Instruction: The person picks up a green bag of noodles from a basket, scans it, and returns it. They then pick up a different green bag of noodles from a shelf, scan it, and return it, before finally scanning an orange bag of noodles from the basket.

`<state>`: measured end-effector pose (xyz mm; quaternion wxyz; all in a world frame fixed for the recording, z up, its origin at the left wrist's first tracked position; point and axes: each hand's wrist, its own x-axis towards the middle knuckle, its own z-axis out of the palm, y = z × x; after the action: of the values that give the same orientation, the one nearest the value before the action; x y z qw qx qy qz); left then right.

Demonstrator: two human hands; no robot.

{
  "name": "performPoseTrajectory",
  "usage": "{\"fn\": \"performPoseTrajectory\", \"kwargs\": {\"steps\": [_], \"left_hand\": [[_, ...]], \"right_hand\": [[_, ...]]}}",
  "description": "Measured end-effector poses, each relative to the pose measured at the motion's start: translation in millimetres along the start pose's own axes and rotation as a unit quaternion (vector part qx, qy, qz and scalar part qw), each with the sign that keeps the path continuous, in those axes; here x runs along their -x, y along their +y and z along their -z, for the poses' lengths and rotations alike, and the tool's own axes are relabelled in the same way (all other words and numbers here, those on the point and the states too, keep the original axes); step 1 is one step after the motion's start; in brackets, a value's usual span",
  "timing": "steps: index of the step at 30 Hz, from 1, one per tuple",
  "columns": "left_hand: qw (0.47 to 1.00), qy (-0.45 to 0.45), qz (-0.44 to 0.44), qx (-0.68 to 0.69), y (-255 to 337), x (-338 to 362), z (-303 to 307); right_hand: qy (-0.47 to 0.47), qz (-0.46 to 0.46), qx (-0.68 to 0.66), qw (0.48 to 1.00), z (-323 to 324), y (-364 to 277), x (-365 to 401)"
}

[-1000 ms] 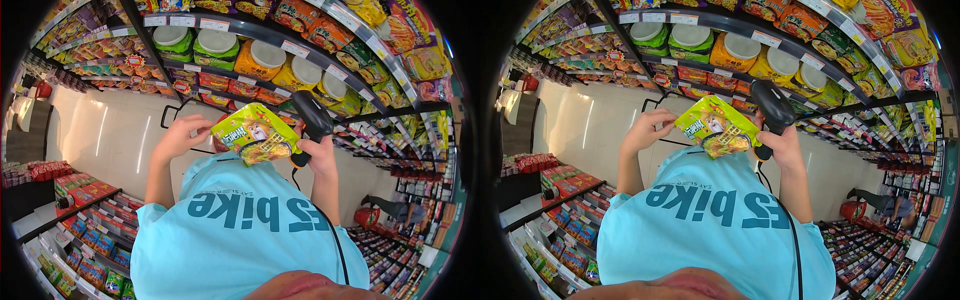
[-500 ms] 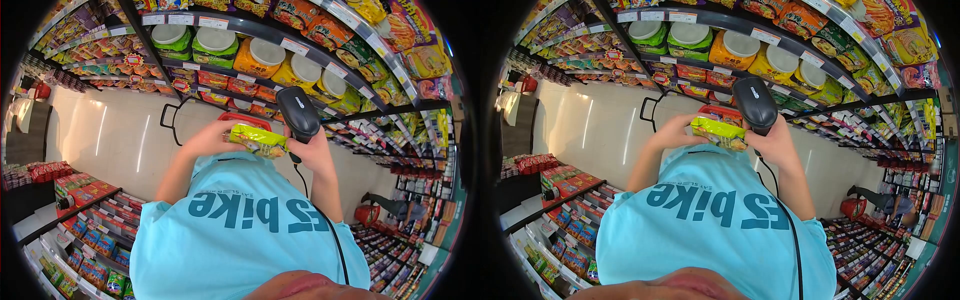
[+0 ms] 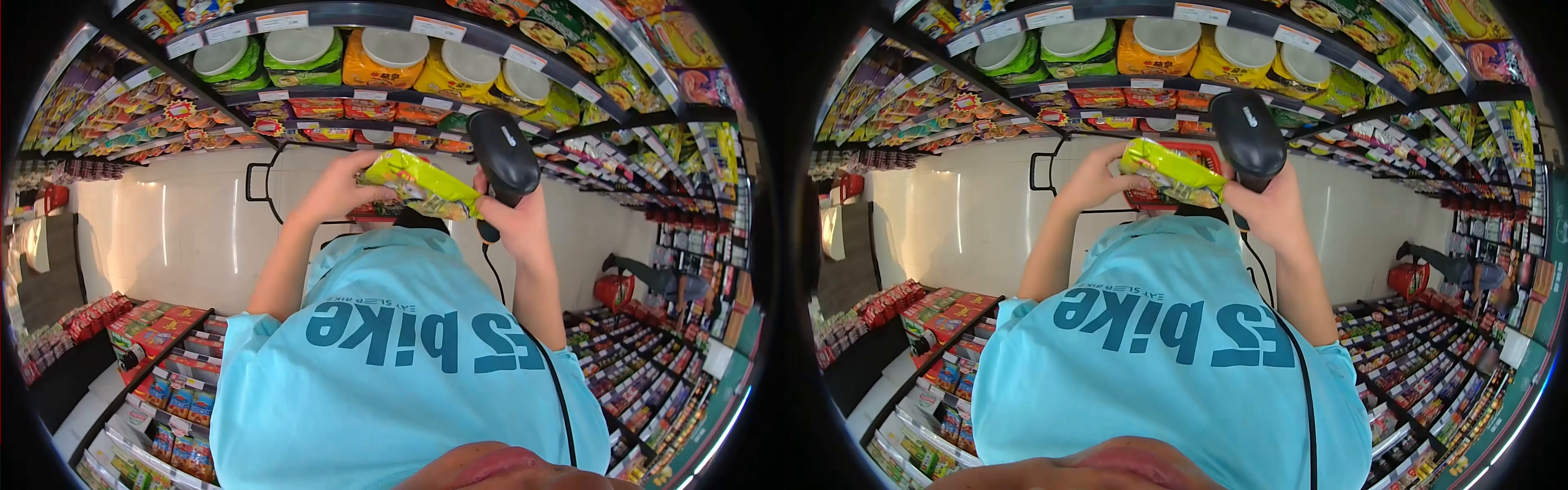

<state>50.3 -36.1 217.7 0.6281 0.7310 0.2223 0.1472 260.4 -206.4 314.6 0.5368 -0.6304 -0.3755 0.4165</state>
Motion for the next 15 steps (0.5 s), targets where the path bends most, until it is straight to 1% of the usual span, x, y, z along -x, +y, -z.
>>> {"fn": "performPoseTrajectory", "kwargs": {"steps": [2,4,5,6,8,9,10,11,12,13,14,15], "left_hand": [[1.0,-0.019,0.0,0.012,-7.9,-10.4,-2.0],[0.985,-0.043,0.045,0.158,-16.9,-18.9,-7.8],[0.977,-0.041,0.042,0.204,-25.8,-22.5,-12.2],[0.977,-0.046,0.045,0.203,-29.7,-29.2,-19.3],[0.966,0.043,0.051,0.251,-36.0,-43.5,-35.2],[0.959,0.067,0.053,0.268,-43.5,-51.4,-45.8],[0.96,0.065,0.052,0.266,-42.5,-58.4,-59.8],[0.958,0.077,0.071,0.266,-37.4,-65.0,-79.5],[0.956,0.09,0.092,0.265,-33.4,-73.0,-99.2],[0.946,0.021,0.095,0.308,-29.4,-82.0,-118.1],[0.912,-0.041,0.112,0.392,-22.3,-91.6,-138.1],[0.866,-0.103,0.128,0.471,-9.8,-103.1,-156.9]], "right_hand": [[0.035,0.001,-0.046,0.998,9.3,0.2,-4.7],[0.045,-0.016,-0.071,0.996,24.5,5.2,-8.5],[0.073,-0.029,-0.092,0.993,31.4,7.1,-10.1],[0.101,-0.041,-0.114,0.988,39.0,9.0,-11.6],[0.119,-0.056,-0.125,0.983,55.1,12.4,-12.3],[0.145,-0.057,-0.141,0.978,62.8,13.2,-12.9],[0.167,-0.055,-0.156,0.972,72.6,13.4,-14.7],[0.168,-0.052,-0.159,0.972,85.0,15.4,-15.2],[0.156,-0.063,-0.078,0.983,97.9,19.0,-14.2],[0.142,-0.075,0.001,0.987,108.9,21.9,-12.1],[0.143,-0.077,-0.006,0.987,114.5,21.3,-10.2],[0.151,-0.049,0.014,0.987,116.5,17.3,-9.9]]}}
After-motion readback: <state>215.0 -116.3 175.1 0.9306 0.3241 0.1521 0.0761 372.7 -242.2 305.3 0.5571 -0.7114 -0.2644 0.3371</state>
